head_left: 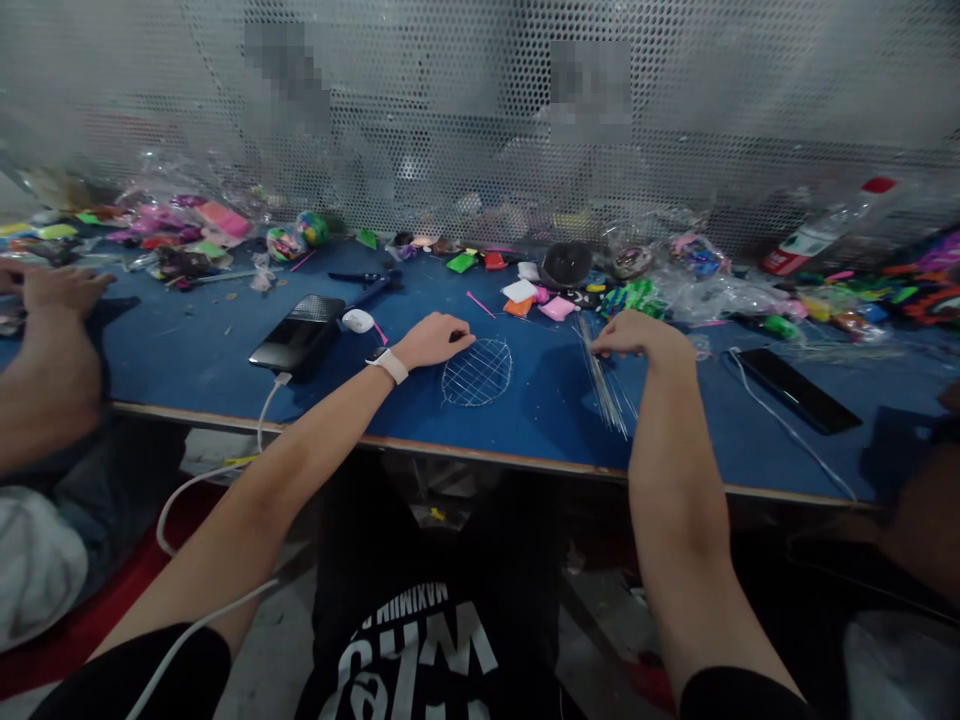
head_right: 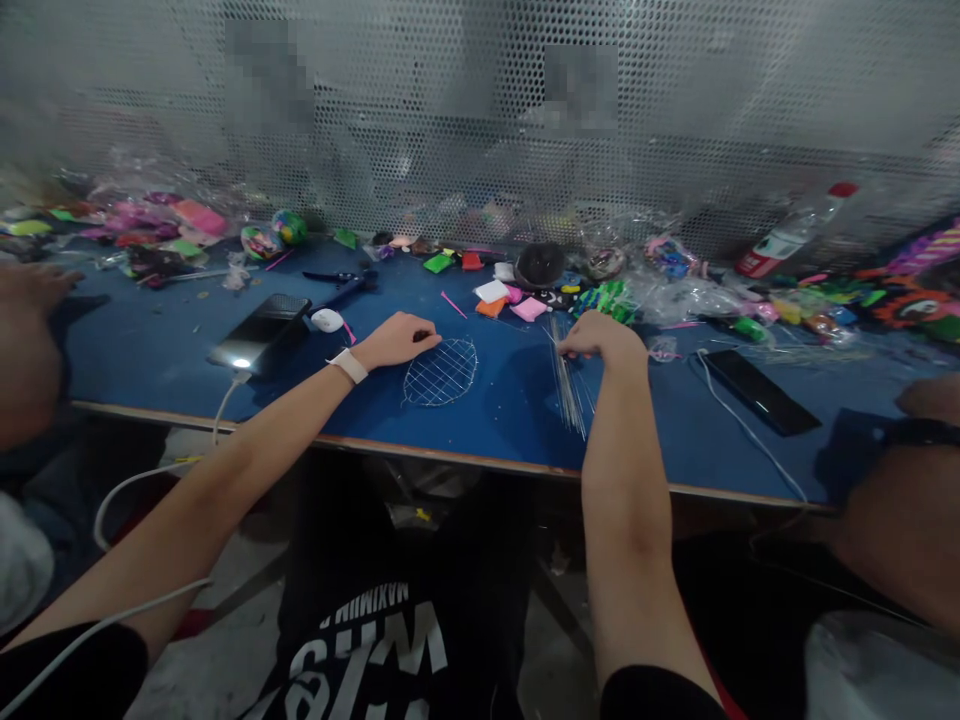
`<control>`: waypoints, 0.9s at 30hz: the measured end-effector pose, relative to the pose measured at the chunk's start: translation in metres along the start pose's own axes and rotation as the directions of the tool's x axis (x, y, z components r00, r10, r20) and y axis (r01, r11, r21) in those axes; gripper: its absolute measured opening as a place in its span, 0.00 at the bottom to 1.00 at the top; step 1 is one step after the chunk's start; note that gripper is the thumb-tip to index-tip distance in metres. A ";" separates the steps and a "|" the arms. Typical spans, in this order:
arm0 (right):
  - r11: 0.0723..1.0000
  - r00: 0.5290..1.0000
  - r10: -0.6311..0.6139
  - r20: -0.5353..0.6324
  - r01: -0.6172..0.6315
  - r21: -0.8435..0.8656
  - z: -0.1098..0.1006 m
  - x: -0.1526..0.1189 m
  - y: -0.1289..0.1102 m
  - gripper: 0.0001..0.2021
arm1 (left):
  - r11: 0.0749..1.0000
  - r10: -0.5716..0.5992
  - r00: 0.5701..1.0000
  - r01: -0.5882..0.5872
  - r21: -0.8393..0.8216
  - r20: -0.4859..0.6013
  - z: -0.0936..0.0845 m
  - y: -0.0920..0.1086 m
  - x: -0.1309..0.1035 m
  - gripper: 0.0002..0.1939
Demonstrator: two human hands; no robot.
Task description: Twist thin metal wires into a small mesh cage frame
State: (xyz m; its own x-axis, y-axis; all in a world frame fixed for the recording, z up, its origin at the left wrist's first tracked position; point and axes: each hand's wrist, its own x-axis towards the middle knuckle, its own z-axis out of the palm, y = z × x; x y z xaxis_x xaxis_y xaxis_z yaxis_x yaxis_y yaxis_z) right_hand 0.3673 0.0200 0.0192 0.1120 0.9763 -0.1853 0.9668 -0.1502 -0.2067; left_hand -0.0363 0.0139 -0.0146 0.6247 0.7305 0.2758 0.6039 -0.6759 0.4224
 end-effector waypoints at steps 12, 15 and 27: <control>0.915 0.908 -0.176 -0.380 0.293 0.278 -0.023 -0.021 -0.030 0.07 | 0.997 -0.061 0.998 0.063 0.043 -0.034 -0.002 0.002 0.002 0.19; 0.772 0.775 -0.261 -0.575 0.525 0.358 -0.007 -0.021 -0.060 0.05 | 0.981 -0.162 0.980 0.172 0.088 -0.115 -0.005 -0.001 0.001 0.15; 0.777 0.672 -0.498 -0.548 0.626 0.062 0.052 -0.015 -0.129 0.14 | 0.612 -0.624 0.711 0.703 0.362 -0.326 -0.075 -0.069 0.011 0.19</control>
State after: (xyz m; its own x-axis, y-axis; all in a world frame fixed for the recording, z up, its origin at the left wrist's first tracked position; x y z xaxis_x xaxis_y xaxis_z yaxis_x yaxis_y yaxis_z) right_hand 0.2290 0.0165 -0.0011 -0.2799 0.8163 0.5053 0.8074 0.4849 -0.3360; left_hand -0.1086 0.0761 0.0242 -0.0940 0.9724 0.2137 0.9880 0.0647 0.1402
